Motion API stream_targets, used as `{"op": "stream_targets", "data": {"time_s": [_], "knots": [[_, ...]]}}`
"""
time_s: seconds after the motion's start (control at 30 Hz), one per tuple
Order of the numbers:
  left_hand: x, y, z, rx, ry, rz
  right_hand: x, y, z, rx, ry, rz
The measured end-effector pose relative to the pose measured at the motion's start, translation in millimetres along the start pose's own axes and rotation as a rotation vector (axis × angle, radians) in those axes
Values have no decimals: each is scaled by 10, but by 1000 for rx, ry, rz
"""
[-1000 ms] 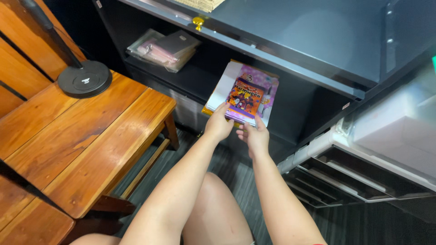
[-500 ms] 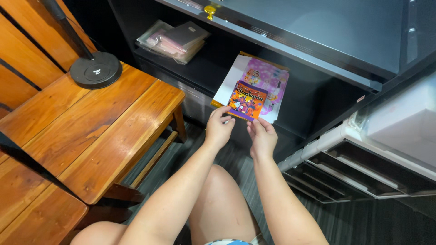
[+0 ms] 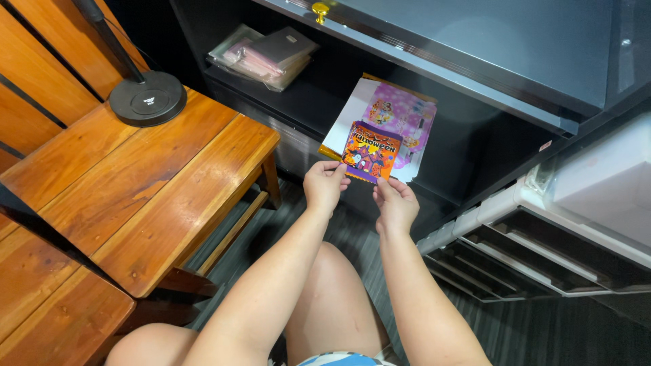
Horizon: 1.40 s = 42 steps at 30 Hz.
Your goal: The person picks up various packets from a shelf and places them on a wooden chair.
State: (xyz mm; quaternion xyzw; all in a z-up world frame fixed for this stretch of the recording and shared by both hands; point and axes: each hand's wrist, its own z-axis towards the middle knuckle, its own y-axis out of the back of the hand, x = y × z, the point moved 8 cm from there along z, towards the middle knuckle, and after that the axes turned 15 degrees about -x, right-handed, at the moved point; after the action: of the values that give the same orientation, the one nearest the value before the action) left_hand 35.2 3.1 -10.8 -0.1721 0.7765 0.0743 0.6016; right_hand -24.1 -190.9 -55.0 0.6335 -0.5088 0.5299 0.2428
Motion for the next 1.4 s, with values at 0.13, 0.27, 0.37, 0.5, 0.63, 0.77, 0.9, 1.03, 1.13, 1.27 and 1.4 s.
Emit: {"op": "stream_targets", "data": {"time_s": [0.13,0.27,0.37,0.5,0.63,0.77,0.9,1.03,1.13,1.27,1.4], "knots": [[115,-45,78,-5,7,-29,41,11,-39,3,-16,-12],[84,-11,32,-11,32,-58,46,12,-91,8,-39,10],[72,-9,22,-15,44,-81,118,15,-169,1,-26,6],[61,-9,-13,-29,81,-139,257,36,-325,-23,-13,0],[155,-17,-75,-37,148,-172,229,60,-341,-37,-11,55],[93,54,-175,-34,152,-142,307,86,-505,-12,-36,95],[20,127,-183,-14,59,-94,157,88,-404,13,-25,57],[198,98,-38,-19,51,-102,158,102,-474,18,-34,55],[213,120,-33,-18,60,-112,93,94,-415,21,-38,77],[185,129,-52,-25,53,-105,109,101,-438,12,-38,94],[175,130,-45,-27,39,-107,132,98,-463,13,-25,93]]}}
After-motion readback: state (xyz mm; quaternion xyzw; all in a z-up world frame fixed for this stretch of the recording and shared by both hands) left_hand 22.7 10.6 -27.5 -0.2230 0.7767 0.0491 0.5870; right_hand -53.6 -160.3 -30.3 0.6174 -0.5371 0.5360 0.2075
